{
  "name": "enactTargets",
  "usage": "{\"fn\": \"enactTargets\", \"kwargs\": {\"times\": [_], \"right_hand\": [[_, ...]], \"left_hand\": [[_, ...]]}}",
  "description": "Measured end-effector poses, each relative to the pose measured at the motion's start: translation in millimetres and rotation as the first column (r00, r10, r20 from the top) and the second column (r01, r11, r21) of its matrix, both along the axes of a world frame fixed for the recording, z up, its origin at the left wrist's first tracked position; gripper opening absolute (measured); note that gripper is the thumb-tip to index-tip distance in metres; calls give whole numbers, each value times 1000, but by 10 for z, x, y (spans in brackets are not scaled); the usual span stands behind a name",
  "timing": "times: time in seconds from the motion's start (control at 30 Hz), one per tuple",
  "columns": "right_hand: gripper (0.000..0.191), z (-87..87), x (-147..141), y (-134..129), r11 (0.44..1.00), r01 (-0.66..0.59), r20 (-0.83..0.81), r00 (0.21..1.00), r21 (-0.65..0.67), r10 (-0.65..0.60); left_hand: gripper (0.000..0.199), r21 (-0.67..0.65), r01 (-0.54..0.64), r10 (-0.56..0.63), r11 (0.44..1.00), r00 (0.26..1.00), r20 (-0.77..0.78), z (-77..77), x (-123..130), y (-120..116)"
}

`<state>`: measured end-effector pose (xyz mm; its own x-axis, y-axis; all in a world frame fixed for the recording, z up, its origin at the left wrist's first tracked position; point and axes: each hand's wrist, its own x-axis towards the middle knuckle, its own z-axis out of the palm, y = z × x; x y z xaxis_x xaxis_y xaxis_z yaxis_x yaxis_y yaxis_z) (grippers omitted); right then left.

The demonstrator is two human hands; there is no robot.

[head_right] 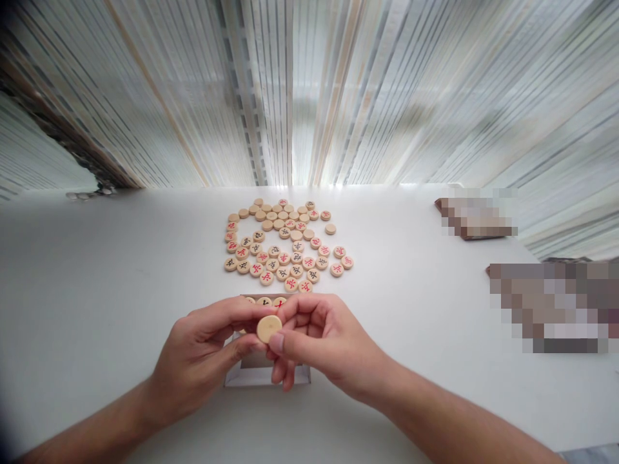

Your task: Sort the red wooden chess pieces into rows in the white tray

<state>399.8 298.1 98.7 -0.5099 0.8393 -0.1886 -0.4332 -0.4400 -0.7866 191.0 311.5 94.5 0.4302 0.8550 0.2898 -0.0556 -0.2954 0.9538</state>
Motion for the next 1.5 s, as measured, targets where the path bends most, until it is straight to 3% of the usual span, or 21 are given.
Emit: {"fn": "enactTargets", "kwargs": {"times": [0.33,0.6,1.5], "right_hand": [[42,9,-28,-21,997,1,104,995,-82,7],[36,24,-29,-3,999,-11,69,998,-40,14],[31,-12,7,-10,999,-51,14,999,-6,51]], "left_hand": [[27,240,21,6,971,994,-109,15,-1,-5],[26,212,52,-33,976,995,-90,88,25,-6],[29,223,32,-21,974,998,-52,80,4,8]]}}
